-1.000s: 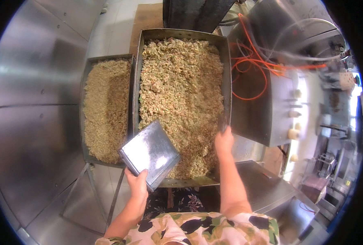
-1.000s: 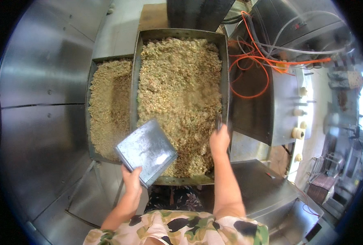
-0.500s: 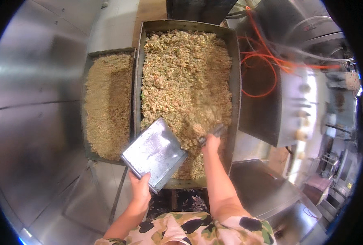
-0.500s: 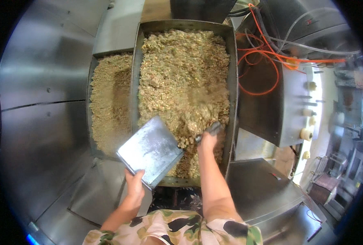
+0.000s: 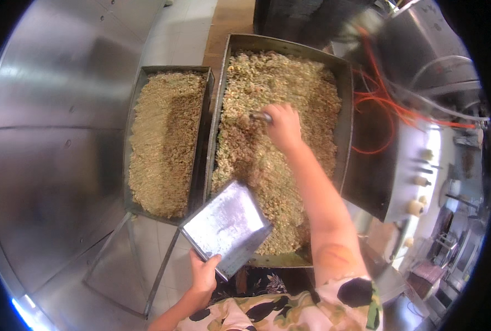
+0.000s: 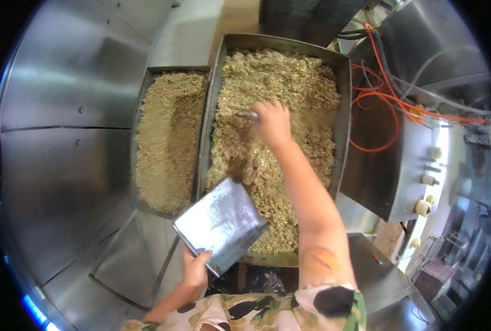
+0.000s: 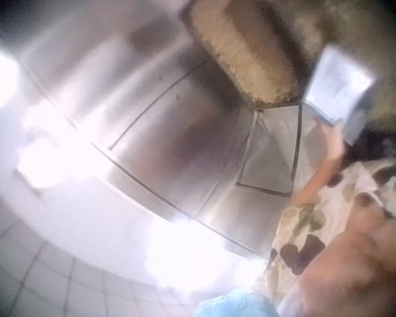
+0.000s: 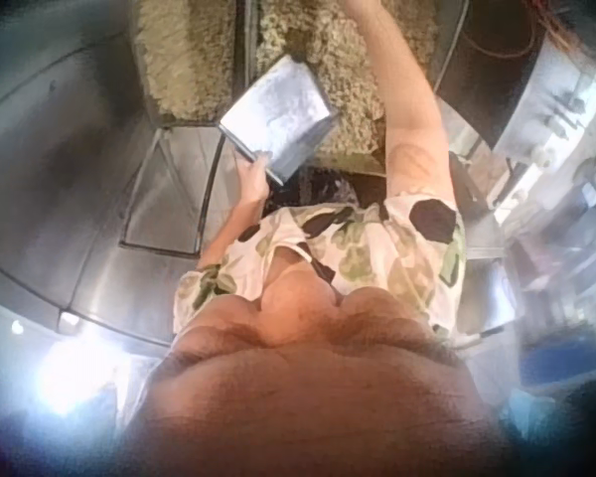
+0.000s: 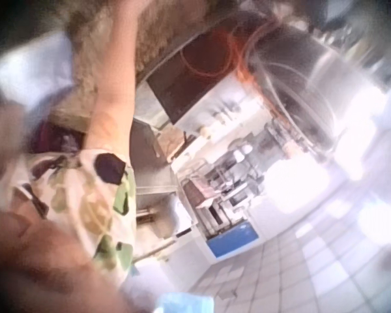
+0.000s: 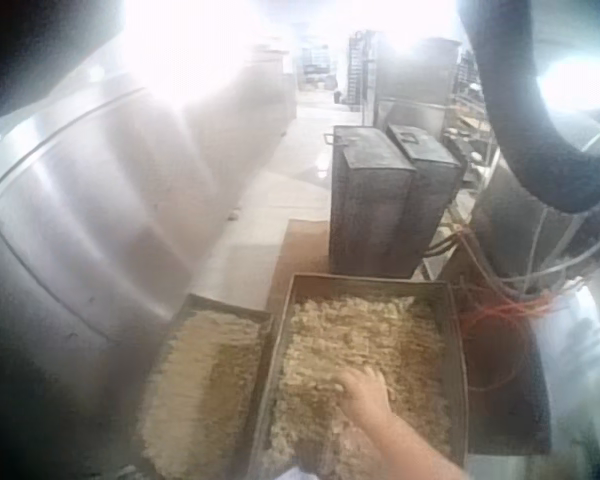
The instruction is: The person cuts a large mass of dough on a table using a bench scraper, then places a portion into a metal tray. They subsequently scoop a grainy mixture from a large bin into a tray using a metal scoop, repeating the scooping and leveling process multiple times.
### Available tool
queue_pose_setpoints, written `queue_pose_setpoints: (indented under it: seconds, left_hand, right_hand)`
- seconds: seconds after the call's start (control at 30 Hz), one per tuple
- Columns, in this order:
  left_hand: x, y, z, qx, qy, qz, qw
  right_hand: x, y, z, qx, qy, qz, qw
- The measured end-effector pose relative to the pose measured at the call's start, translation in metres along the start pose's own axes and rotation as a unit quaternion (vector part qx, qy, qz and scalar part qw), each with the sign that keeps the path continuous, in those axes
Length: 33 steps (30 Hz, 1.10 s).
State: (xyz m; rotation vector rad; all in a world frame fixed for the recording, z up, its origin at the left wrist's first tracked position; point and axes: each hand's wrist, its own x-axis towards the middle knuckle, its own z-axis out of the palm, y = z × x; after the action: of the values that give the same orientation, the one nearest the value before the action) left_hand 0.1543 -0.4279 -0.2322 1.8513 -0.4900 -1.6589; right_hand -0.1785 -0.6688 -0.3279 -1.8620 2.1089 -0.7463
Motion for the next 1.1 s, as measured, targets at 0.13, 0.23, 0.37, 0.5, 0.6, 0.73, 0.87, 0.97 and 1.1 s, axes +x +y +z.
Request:
queue_pose_setpoints:
  seconds: [0.13,0.23,0.37,0.5,0.6,0.73,0.87,0.97,1.1]
  left_hand:
    - [-0.010,0.006,-0.001,-0.031,0.018,-0.047,0.998]
    - [-0.010,0.001,-0.005,-0.041,0.035,-0.060,0.997]
    - [-0.006,-0.001,-0.010,-0.037,0.030,-0.071,0.996]
    - [-0.001,-0.002,-0.011,-0.045,0.027,-0.065,0.996]
    - [-0.001,0.002,-0.006,-0.052,0.014,-0.045,0.998]
    - [0.000,0.010,0.003,-0.053,0.015,-0.063,0.996]
    - [0.006,-0.016,-0.003,-0.059,0.025,-0.062,0.996]
    - [0.009,-0.011,0.008,-0.048,0.032,-0.079,0.995]
    - [0.011,-0.017,0.013,-0.080,0.074,-0.084,0.991]
  right_hand:
    - [0.074,-0.021,0.027,-0.125,-0.144,-0.101,0.976]
    - [0.085,-0.041,0.057,-0.219,-0.287,-0.126,0.924]
    - [0.088,-0.044,0.064,-0.214,-0.398,-0.111,0.885]
    - [0.057,-0.033,0.047,-0.201,-0.421,-0.144,0.873]
    - [0.030,-0.018,0.024,-0.153,-0.414,-0.141,0.886]
    - [0.004,0.016,-0.002,-0.134,-0.415,-0.144,0.888]
    - [0.053,0.029,-0.028,-0.120,-0.230,-0.030,0.965]
    - [0.129,0.072,-0.026,-0.170,0.104,-0.059,0.978]
    - [0.194,0.097,-0.003,-0.226,-0.027,0.075,0.971]
